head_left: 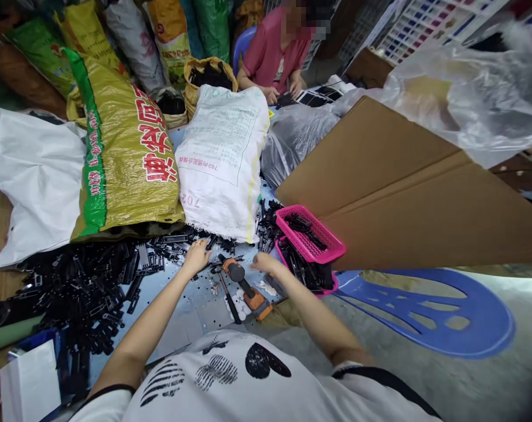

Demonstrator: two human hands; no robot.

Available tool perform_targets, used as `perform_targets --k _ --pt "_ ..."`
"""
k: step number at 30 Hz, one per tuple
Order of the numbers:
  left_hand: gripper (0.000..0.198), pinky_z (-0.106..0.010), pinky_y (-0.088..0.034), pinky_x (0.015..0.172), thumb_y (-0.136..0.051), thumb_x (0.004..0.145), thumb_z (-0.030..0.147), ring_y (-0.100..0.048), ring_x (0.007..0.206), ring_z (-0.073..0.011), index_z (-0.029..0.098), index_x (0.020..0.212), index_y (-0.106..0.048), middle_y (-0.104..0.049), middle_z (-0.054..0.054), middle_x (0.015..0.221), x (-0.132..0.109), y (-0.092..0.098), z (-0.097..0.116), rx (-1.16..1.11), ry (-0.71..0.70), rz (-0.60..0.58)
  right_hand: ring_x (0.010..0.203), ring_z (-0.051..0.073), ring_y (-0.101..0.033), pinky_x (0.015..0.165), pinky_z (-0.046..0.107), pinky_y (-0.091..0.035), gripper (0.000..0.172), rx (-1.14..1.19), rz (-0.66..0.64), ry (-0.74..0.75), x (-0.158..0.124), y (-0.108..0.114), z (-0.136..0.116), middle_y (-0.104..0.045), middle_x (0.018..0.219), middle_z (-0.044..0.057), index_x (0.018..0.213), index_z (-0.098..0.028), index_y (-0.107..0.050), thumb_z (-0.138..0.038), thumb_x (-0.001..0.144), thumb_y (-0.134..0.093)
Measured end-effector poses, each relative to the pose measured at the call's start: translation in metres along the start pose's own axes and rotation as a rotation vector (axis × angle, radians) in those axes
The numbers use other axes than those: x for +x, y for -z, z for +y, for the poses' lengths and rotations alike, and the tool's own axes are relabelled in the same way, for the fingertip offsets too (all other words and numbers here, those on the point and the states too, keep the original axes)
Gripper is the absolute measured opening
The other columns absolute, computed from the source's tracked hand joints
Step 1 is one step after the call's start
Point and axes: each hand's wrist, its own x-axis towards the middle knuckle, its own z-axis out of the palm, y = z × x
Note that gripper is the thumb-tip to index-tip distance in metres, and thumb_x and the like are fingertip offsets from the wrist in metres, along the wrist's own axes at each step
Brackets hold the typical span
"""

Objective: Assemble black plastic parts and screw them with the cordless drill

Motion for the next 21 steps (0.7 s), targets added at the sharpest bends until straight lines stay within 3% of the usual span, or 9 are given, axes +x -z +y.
perform_targets --k 2,4,8,12,15,18,21 --pt "0.044 -0.04 -0.034 0.103 -0.048 0.089 0.028 -0.044 0.122 -0.0288 0.012 0.13 -0.047 -0.049 -0.018 0.13 0.019 -0.003 -0.008 -0.001 -0.002 -0.005 0.086 0.022 -0.065 0.078 0.026 -0.046 0.026 -0.012 0.021 -0.109 0.038 0.026 0.008 -0.069 0.086 0.014 0.087 -0.011 -0.069 -0.035 0.081 -0.063" --pt "0.044 -0.04 -0.036 0.102 -0.047 0.089 0.029 -0.046 0.12 -0.0285 0.012 0.13 -0.046 -0.049 -0.018 0.129 0.035 -0.01 -0.012 -0.003 -0.01 -0.025 0.095 0.023 -0.063 0.083 0.03 -0.045 0.029 -0.025 0.036 -0.256 0.069 0.038 0.015 -0.067 0.098 0.018 0.095 -0.007 -0.066 -0.033 0.089 -0.054" --pt "0.043 -0.037 -0.037 0.1 -0.046 0.09 0.03 -0.048 0.118 -0.0272 0.01 0.128 -0.048 -0.051 -0.018 0.126 0.052 -0.028 -0.011 -0.011 -0.052 -0.095 0.097 0.019 -0.06 0.085 0.038 -0.05 0.034 -0.022 0.029 -0.51 0.095 0.023 0.028 -0.06 0.111 0.011 0.112 -0.01 -0.058 -0.036 0.09 -0.054" --pt "0.04 -0.036 -0.039 0.099 -0.046 0.091 0.031 -0.051 0.115 -0.0261 0.012 0.126 -0.05 -0.054 -0.017 0.121 0.056 -0.043 -0.01 -0.024 -0.079 -0.156 0.099 0.02 -0.06 0.085 0.037 -0.05 0.038 0.006 0.047 -0.594 0.09 0.003 0.03 -0.059 0.113 0.014 0.116 -0.008 -0.056 -0.035 0.089 -0.056" --pt "0.038 -0.036 -0.04 0.097 -0.046 0.091 0.031 -0.053 0.113 -0.0256 0.013 0.124 -0.051 -0.055 -0.016 0.119 0.057 -0.047 -0.012 -0.036 -0.08 -0.175 0.096 0.022 -0.063 0.079 0.031 -0.05 0.039 0.031 0.041 -0.577 0.077 0.006 0.03 -0.064 0.104 0.019 0.108 -0.006 -0.062 -0.036 0.083 -0.061" --pt "0.036 -0.035 -0.041 0.096 -0.045 0.091 0.031 -0.054 0.111 -0.0243 0.014 0.122 -0.052 -0.056 -0.015 0.117 0.058 -0.046 -0.013 -0.052 -0.081 -0.166 0.082 0.022 -0.066 0.068 0.026 -0.048 0.034 0.049 0.024 -0.524 0.053 0.027 0.035 -0.069 0.088 0.015 0.093 -0.01 -0.068 -0.04 0.077 -0.063" --pt "0.035 -0.035 -0.041 0.098 -0.042 0.092 0.029 -0.052 0.113 -0.0242 0.014 0.121 -0.053 -0.055 -0.015 0.12 0.061 -0.039 -0.013 -0.065 -0.075 -0.102 0.073 0.02 -0.067 0.064 0.025 -0.047 0.031 0.036 0.038 -0.452 0.02 0.071 0.053 -0.069 0.076 0.012 0.082 -0.013 -0.068 -0.043 0.077 -0.06"
